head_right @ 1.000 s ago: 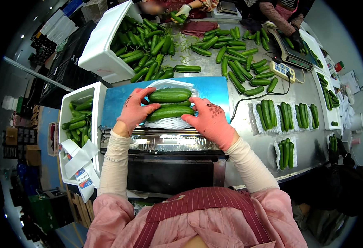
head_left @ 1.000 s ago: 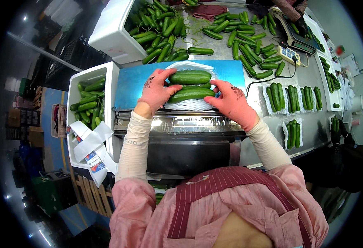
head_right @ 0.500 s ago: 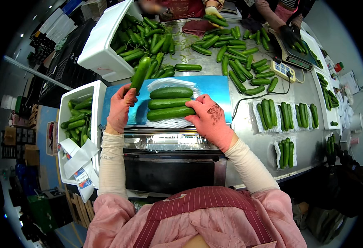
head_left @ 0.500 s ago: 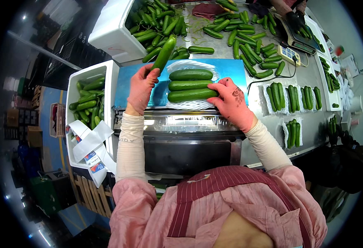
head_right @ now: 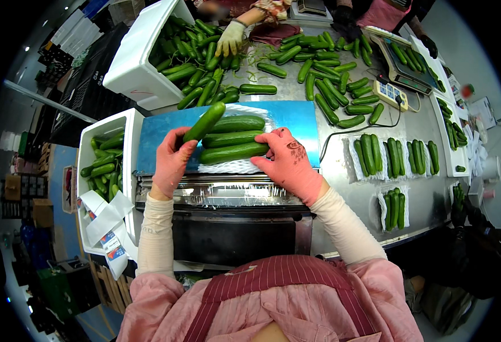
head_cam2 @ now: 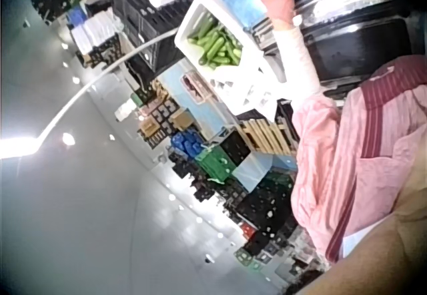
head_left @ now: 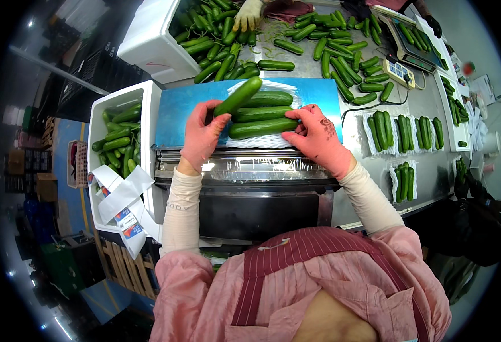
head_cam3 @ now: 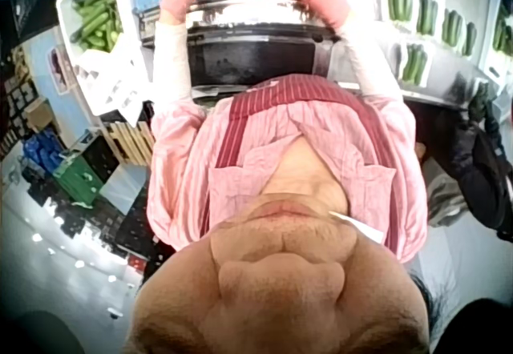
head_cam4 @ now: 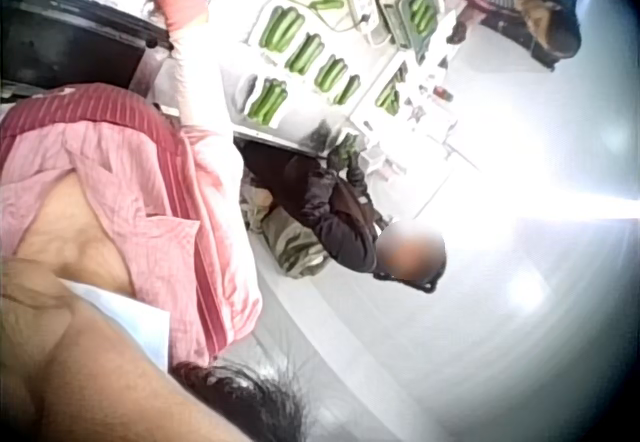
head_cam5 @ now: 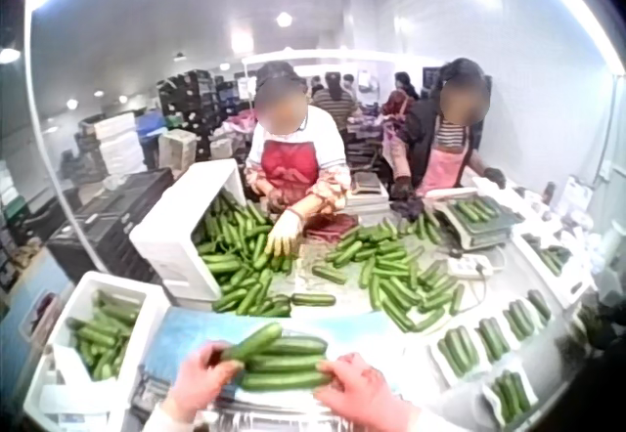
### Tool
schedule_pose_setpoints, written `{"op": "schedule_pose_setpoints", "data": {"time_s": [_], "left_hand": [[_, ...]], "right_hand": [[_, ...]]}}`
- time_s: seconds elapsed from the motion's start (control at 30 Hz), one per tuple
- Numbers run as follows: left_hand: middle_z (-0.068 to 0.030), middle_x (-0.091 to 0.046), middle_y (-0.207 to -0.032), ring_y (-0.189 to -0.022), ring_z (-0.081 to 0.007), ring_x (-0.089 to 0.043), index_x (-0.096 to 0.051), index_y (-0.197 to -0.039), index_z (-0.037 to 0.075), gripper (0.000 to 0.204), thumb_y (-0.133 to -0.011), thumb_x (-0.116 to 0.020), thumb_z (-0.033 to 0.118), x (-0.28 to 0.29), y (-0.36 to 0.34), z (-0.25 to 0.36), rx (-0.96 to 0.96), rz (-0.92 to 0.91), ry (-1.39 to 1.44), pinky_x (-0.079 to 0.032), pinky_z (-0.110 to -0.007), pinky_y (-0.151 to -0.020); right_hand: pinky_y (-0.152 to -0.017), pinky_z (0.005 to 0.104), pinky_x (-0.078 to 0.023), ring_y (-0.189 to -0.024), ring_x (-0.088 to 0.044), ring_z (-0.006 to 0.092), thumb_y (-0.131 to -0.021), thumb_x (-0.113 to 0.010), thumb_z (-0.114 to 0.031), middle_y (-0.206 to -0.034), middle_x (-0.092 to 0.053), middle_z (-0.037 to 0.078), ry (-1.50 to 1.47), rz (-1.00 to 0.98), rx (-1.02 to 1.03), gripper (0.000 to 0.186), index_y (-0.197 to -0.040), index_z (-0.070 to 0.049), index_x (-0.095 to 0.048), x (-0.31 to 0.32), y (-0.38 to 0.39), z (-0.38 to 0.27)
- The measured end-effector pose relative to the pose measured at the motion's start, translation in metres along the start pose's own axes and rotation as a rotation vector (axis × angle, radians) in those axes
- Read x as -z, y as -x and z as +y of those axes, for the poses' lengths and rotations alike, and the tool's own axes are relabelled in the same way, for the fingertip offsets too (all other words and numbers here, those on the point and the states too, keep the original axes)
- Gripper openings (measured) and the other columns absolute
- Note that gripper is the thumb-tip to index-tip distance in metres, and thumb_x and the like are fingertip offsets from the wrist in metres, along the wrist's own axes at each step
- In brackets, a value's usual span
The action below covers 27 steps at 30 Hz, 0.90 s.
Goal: The person places cucumbers into plastic bags on a conveyor belt, seals them using a vacuum sealer, and stacks the packaged units in a crate. The person also applies labels to the sealed packages.
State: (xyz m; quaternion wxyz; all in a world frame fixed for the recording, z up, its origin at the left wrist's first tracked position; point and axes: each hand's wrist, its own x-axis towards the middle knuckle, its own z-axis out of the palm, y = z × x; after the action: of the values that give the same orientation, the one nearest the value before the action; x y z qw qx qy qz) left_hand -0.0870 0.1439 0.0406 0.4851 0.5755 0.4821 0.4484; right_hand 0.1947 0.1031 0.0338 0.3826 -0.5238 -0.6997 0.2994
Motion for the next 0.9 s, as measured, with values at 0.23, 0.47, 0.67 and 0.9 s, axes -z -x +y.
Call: {"op": "schedule_pose_setpoints", "data": {"time_s": [0.23, 0.47, 0.67, 0.9], "left_hand": [[-0.0117, -0.061, -0.114, -0.102, -0.0245, -0.060, -0.063, -0.116, 0.003, 0.036, -0.082, -0.076, 0.005, -0.013, 0.012, 0.013, -0.388, -0.013, -0.522, -0.048, -0.032, -0.092], [-0.0134, -0.059, -0.125, -0.115, -0.0299, -0.057, -0.060, -0.124, 0.005, 0.043, -0.083, -0.074, 0.005, -0.021, 0.004, 0.009, -0.384, -0.090, -0.564, -0.046, -0.035, -0.098], [-0.0141, -0.056, -0.132, -0.124, -0.0299, -0.053, -0.058, -0.130, 0.007, 0.046, -0.087, -0.073, 0.012, -0.025, -0.001, 0.004, -0.371, -0.076, -0.591, -0.041, -0.035, -0.106], [-0.0126, -0.055, -0.133, -0.126, -0.0269, -0.051, -0.063, -0.123, 0.007, 0.036, -0.089, -0.071, 0.015, -0.031, -0.007, -0.005, -0.332, -0.045, -0.355, -0.038, -0.036, -0.108]], "right_hand": [[-0.067, 0.0334, -0.053, -0.069, -0.064, 0.0194, -0.080, -0.080, -0.020, -0.097, -0.061, 0.011, 0.093, 0.035, -0.015, 0.036, -0.108, -0.005, -0.063, -0.001, 0.003, 0.003], [-0.062, 0.0297, -0.050, -0.064, -0.059, 0.0140, -0.080, -0.080, -0.013, -0.094, -0.062, 0.008, 0.053, 0.068, -0.043, 0.035, -0.109, -0.003, -0.062, -0.004, 0.005, 0.003], [-0.070, 0.0327, -0.053, -0.071, -0.063, 0.0184, -0.085, -0.069, -0.009, -0.100, -0.063, 0.012, -0.113, 0.076, -0.248, 0.030, -0.115, -0.005, -0.063, 0.010, 0.003, -0.003], [-0.084, 0.0402, -0.048, -0.093, -0.059, 0.0280, -0.081, -0.075, -0.015, -0.110, -0.064, 0.010, 0.268, 0.254, 0.313, 0.042, -0.121, -0.009, -0.062, 0.012, -0.008, -0.031]]}}
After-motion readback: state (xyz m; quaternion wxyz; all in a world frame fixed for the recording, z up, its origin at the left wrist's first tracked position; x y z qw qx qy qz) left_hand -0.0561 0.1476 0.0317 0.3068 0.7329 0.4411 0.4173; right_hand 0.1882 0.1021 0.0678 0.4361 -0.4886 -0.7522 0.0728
